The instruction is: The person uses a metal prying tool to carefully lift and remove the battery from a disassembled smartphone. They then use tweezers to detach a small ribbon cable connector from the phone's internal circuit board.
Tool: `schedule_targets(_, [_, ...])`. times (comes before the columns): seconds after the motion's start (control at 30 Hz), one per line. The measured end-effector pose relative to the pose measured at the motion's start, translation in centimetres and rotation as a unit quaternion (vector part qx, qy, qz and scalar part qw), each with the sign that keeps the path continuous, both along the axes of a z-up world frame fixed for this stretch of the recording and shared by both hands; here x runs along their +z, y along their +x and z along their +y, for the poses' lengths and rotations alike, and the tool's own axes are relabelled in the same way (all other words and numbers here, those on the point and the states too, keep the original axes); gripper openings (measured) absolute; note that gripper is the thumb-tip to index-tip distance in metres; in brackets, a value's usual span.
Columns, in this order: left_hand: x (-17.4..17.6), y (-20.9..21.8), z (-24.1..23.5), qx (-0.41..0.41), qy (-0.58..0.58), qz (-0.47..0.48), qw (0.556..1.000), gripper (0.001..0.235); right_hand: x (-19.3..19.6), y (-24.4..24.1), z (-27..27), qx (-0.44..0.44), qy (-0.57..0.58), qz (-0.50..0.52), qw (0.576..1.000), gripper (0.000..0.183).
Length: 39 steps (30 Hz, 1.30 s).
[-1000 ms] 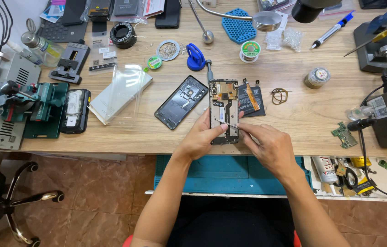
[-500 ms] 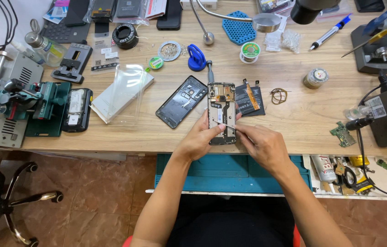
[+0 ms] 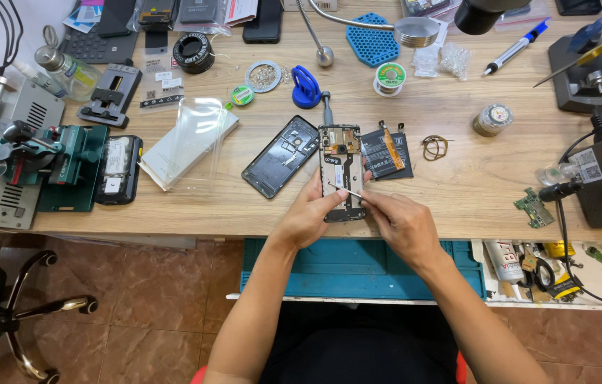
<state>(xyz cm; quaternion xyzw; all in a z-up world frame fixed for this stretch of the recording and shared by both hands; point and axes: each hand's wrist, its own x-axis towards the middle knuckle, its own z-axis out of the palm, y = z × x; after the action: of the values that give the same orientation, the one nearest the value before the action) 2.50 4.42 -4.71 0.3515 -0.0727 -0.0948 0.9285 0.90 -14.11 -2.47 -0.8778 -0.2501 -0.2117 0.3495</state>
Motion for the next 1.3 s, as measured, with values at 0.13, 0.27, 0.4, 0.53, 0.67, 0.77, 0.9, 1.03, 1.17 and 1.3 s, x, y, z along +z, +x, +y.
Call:
schedule_targets(0.13, [0.3,0.3,0.0,0.010,-0.006,-0.003,1.000,0.053,0.5,0.6,0.1,0.032,0.019,-0.001,0.999,0.018])
schedule_targets(0.27, [0.9,0.2,0.3,0.018,0.017,0.003,1.000,0.054,1.1,0.7,0.1,-0.008,-0.025,0.019,0.999,0.015])
schedule_targets(0.4, [-0.2,0.2,0.6,0.013,0.036,0.003,0.999,0.053,0.7,1.4,-0.2,-0.026,-0.066,-0.013,0.997,0.010])
schedule_targets(0.53, [0.4,0.1,0.8,0.012,0.037,0.009,0.999,0.053,1.1,1.6,0.1,-0.016,-0.051,-0.008,0.999,0.010])
schedule_targets(0.67, [0.5,0.1,0.9,0.022,0.035,0.017,0.999,0.052,1.9,1.6,0.3,-0.008,-0.055,-0.030,0.998,0.010])
schedule_targets(0.77, [1.1,-0.1,0.8,0.023,0.031,0.019,0.999,0.052,1.1,1.7,0.1,-0.005,-0.060,-0.042,0.997,0.009])
schedule_targets(0.9, [-0.2,0.1,0.9,0.024,0.039,0.016,0.999,0.051,1.4,1.6,0.3,-0.004,-0.073,-0.052,0.996,0.009])
schedule_targets(1.03, [0.6,0.2,1.1,0.018,0.026,0.021,0.999,0.052,2.0,1.7,0.2,0.012,-0.073,-0.009,0.997,0.019])
schedule_targets(1.17, [1.3,-0.1,1.3,0.023,0.014,0.024,0.999,0.051,3.0,2.0,-0.2,0.076,-0.074,0.004,0.994,0.022])
schedule_targets(1.3, [1.1,0.0,1.4,0.019,0.015,0.024,0.999,0.050,3.9,2.0,-0.5,0.082,-0.118,-0.008,0.990,0.023])
